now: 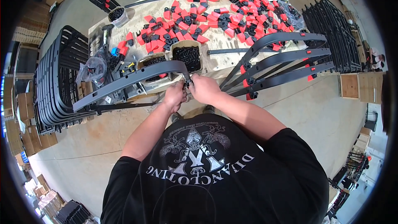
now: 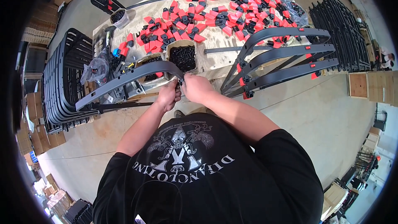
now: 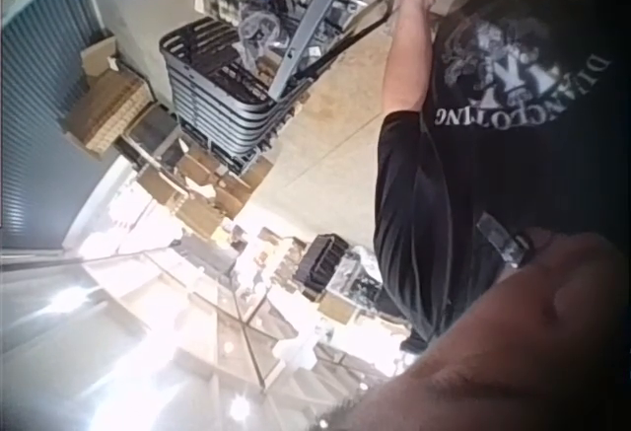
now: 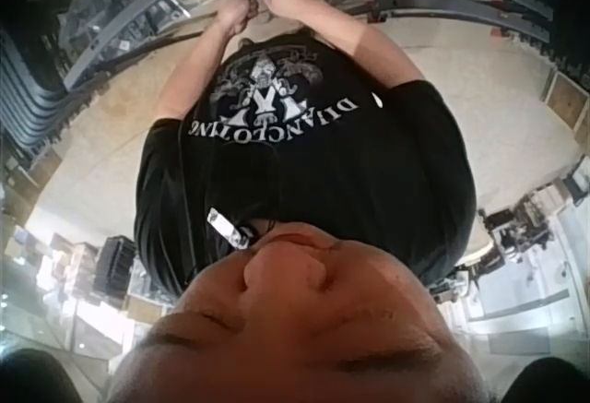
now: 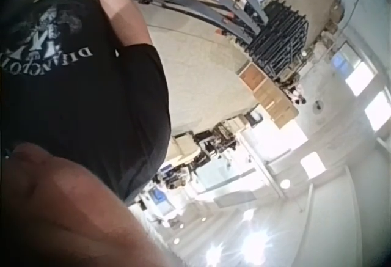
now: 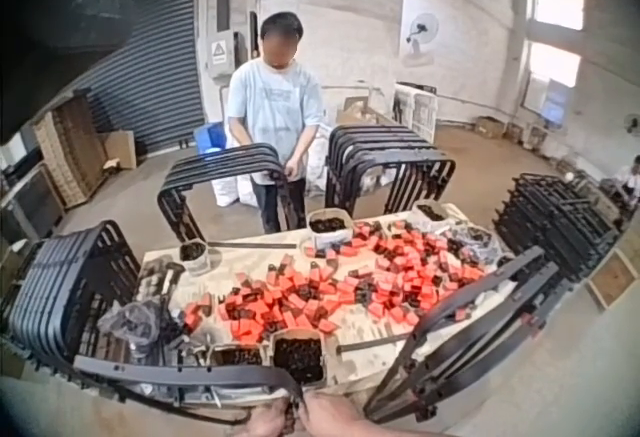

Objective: The user is assembling metal frames by attaching plastic caps and screws.

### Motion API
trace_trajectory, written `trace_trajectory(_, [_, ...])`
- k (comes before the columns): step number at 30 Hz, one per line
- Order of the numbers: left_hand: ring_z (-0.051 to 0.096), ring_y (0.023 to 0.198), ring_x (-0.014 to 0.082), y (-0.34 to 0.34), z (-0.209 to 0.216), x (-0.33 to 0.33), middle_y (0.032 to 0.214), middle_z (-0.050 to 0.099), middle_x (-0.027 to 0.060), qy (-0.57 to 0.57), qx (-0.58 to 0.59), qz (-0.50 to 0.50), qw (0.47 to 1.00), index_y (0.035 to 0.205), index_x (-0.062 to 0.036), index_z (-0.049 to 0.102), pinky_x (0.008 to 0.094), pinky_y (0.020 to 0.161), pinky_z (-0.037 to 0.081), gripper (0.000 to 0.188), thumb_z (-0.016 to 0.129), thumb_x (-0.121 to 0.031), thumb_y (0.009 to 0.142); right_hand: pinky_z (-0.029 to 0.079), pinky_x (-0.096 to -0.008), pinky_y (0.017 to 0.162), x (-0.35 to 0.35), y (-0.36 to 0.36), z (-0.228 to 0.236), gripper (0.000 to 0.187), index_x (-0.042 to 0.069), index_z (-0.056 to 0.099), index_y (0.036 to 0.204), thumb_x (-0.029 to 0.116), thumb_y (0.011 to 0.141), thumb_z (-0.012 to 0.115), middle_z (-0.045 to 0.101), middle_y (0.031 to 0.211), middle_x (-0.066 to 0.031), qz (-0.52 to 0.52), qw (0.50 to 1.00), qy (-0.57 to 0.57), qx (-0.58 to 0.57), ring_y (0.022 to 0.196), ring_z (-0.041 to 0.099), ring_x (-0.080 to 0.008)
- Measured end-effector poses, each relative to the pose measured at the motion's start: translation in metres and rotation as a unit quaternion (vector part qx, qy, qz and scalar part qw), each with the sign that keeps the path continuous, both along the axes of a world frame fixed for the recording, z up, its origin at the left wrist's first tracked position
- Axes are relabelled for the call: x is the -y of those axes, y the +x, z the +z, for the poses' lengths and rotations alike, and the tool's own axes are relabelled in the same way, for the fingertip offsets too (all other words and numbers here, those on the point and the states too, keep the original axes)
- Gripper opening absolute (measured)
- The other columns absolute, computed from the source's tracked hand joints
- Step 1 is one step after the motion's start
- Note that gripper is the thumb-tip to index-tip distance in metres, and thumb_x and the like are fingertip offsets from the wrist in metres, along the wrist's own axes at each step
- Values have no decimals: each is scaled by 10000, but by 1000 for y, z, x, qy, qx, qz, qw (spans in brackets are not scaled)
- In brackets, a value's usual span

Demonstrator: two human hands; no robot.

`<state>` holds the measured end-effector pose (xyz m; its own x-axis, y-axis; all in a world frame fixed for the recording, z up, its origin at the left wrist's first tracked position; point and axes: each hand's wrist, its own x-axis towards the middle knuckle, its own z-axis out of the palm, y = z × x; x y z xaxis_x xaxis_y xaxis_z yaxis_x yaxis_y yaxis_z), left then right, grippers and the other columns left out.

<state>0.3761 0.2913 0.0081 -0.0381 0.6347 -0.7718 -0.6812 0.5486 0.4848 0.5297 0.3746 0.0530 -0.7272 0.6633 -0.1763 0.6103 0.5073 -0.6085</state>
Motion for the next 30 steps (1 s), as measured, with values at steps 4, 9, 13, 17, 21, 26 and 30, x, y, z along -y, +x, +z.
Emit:
trace_trajectory(4, [449,609,114,3,1,4,734,483,-11,60,-92,1,994,954,-91,557,271,536,372,181,539,-225,1073,536,-545,739,1,0,0,229,-26,564,955,200,938,596,687,855,-252,-2,1000,4,-9,819,683,-453])
trace_trajectory(9, [555,771,135,-11,-6,14,874,606,10,170,-112,4,979,996,-74,615,284,673,464,44,576,-58,1006,546,-546,760,0,1,6,248,-38,568,980,207,947,582,695,881,-256,-3,1000,-5,-2,844,695,-444])
trace_trajectory(13, [547,756,135,-13,-3,9,870,616,13,137,-122,89,979,976,-76,625,297,659,455,74,565,-109,1004,546,-545,761,1,1,7,243,-36,567,983,202,945,585,694,884,-255,0,1000,-10,0,847,695,-443])
trace_trajectory(17, [440,558,117,-10,-1,0,691,502,-27,-11,-179,-40,983,895,-128,595,290,510,341,232,538,-281,1060,536,-548,723,1,1,0,251,-25,560,961,216,937,625,683,821,-250,-2,1000,6,-16,800,688,-447])
trace_trajectory(21, [461,594,124,-4,3,2,754,501,-16,36,-152,-64,986,949,-116,581,287,529,370,171,543,-247,1052,536,-549,726,2,0,1,252,-27,556,973,213,937,622,686,830,-248,-4,1000,6,-11,808,688,-446])
trace_trajectory(26, [476,619,117,-13,19,3,800,521,-1,-19,-94,-3,995,956,-118,567,282,534,383,171,549,-261,1048,537,-549,728,0,0,-1,249,-31,551,985,206,939,614,688,837,-246,-3,1000,2,-1,814,688,-448])
trace_trajectory(30, [356,533,118,-8,7,-1,661,417,-31,-42,-11,-72,996,844,-136,516,278,479,310,315,502,-351,1075,536,-551,731,1,-2,3,257,-35,546,996,210,945,604,688,840,-249,-1,1000,2,1,819,687,-451])
